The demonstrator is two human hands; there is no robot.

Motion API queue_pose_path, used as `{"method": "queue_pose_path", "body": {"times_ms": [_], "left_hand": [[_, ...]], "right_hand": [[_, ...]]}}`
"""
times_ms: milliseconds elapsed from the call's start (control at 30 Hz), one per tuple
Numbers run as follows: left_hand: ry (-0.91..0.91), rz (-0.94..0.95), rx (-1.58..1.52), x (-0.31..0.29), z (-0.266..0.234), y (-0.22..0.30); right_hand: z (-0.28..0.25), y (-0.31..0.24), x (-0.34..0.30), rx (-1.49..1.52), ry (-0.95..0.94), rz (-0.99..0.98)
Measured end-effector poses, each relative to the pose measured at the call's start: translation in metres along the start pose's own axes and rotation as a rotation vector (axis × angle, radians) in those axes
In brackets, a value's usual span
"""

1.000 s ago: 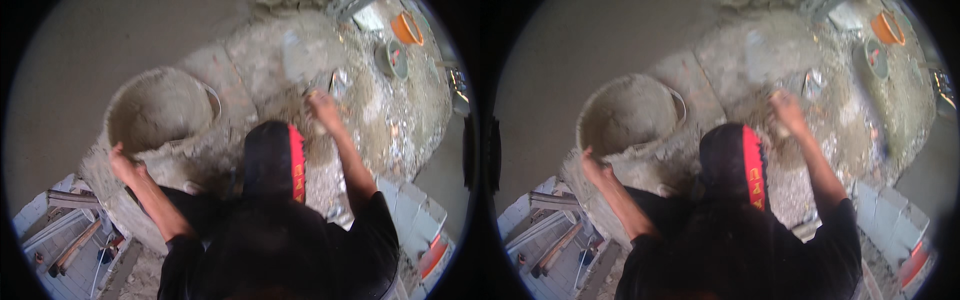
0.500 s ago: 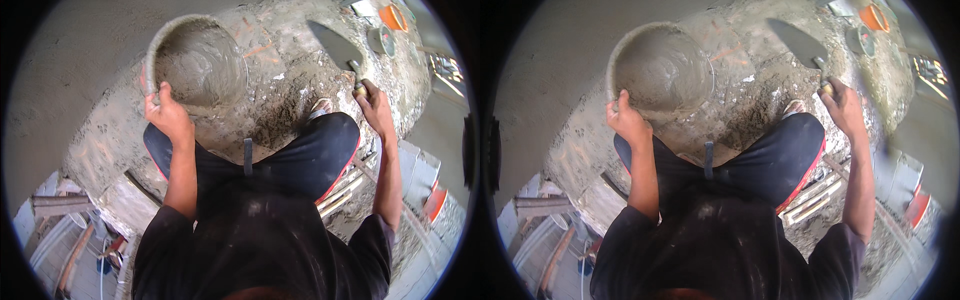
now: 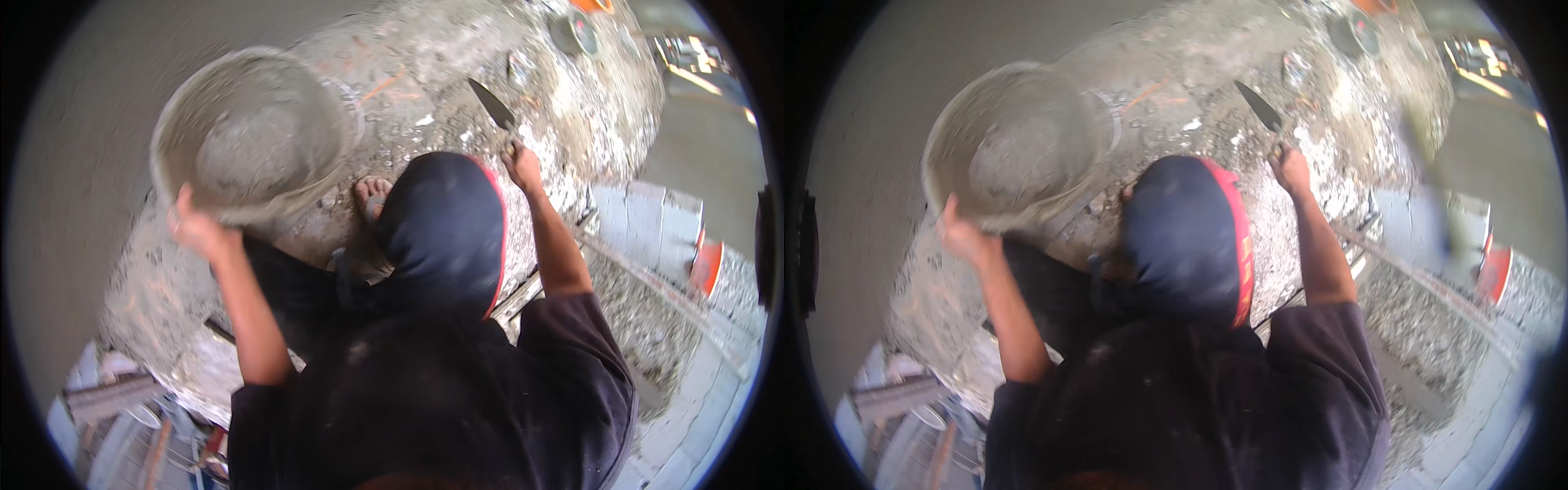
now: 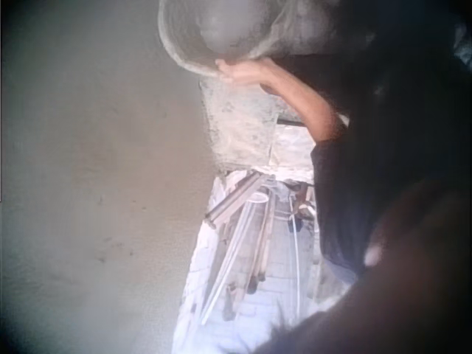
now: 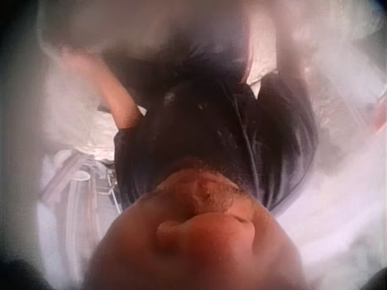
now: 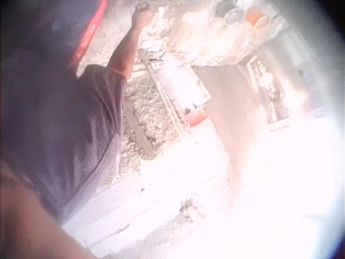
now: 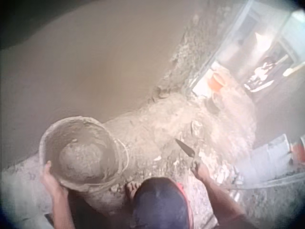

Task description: The person applies plaster to a wall with a trowel, taking the material from a bucket and spreading it across the masonry surface.

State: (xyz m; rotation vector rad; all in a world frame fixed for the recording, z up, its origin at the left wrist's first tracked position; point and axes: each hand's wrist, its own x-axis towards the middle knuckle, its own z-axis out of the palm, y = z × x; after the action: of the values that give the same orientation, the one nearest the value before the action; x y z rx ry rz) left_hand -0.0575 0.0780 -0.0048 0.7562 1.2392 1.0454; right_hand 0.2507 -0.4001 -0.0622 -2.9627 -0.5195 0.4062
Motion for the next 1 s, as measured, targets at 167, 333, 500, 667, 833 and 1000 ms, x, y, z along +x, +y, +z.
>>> {"method": "queue_pose_path", "body": {"times_ms": [167,333,500,667,833,1000], "left_hand": [[0.04,-0.078,0.046,0.007,-0.019,0.012],[0.049,0.021,0.206,-0.027,0.007,0.019],[0.019,0.106,0.152,-0.002,0.015,0.013],[-0.005,0.148,0.28,-0.059,0.049,0.02],[-0.167,0.227,0.282,-0.059,0.001,-0.01],[-0.302,0.485,0.298,-0.062,0.051,-0.024]], "right_hand": [[0.082,0.023,0.011,-0.065,-0.103,0.155],[0.146,0.067,-0.117,0.039,-0.325,0.036],[0.06,0.055,-0.141,-0.368,-0.44,-0.326],[-0.021,-0.051,-0.107,0.042,-0.196,-0.018],[-0.073,-0.248,-0.018,-0.109,-0.114,-0.746],[-0.029,-0.337,0.069,-0.414,-0.275,-0.93]]}}
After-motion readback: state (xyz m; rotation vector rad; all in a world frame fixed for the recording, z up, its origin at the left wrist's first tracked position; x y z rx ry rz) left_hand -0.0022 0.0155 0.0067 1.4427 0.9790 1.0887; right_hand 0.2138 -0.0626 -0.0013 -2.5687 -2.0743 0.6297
